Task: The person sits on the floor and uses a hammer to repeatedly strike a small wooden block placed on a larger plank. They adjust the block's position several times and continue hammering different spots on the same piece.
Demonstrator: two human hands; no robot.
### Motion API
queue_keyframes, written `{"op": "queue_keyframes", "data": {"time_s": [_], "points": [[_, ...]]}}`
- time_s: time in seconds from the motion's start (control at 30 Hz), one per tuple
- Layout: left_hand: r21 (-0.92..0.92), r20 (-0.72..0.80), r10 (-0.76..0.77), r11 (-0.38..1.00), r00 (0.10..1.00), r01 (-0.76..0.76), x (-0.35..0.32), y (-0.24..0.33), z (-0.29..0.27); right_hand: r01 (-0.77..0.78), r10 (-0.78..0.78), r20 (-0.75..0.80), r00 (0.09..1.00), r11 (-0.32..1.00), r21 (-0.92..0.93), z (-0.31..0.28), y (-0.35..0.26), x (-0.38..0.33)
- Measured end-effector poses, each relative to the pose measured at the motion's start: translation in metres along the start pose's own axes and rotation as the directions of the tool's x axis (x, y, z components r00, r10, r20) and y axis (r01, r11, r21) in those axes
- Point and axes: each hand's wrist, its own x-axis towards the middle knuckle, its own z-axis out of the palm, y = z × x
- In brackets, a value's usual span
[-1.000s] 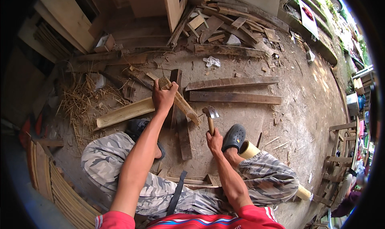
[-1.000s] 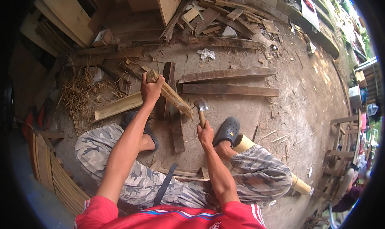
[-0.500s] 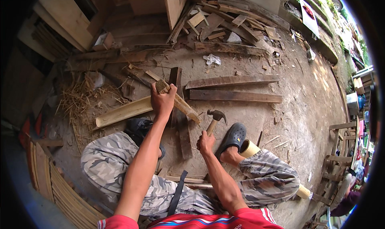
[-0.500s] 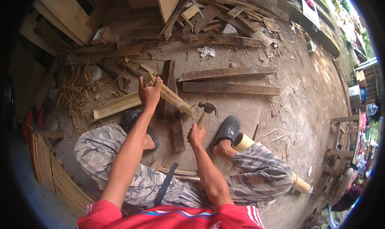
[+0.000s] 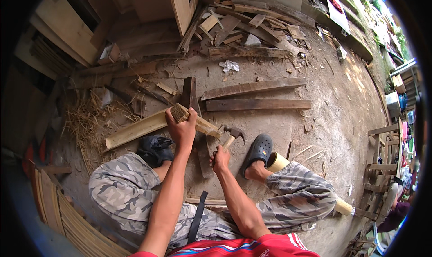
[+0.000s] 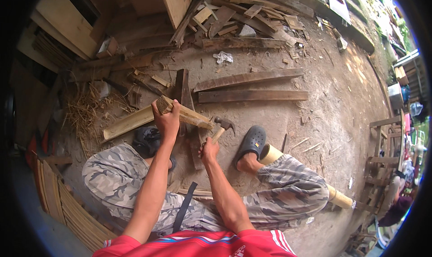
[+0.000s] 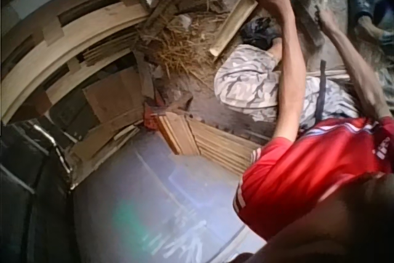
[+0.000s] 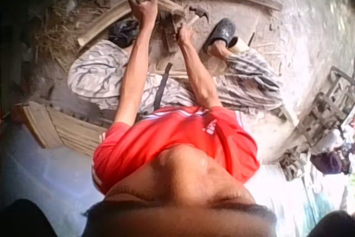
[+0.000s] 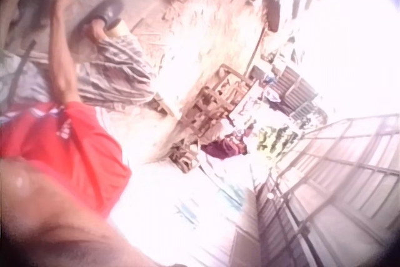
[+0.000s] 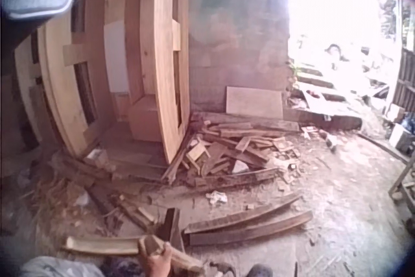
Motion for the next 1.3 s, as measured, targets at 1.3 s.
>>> {"op": "queue_keyframes", "data": {"time_s": [1.3], "points": [[-0.060, 0.172, 0.288, 0.957, 0.942, -0.282, -0.023, 0.018, 0.000, 0.537, -0.522, 0.468, 0.713, -0.023, -0.843, -0.058, -0.098, 0.006]]}}
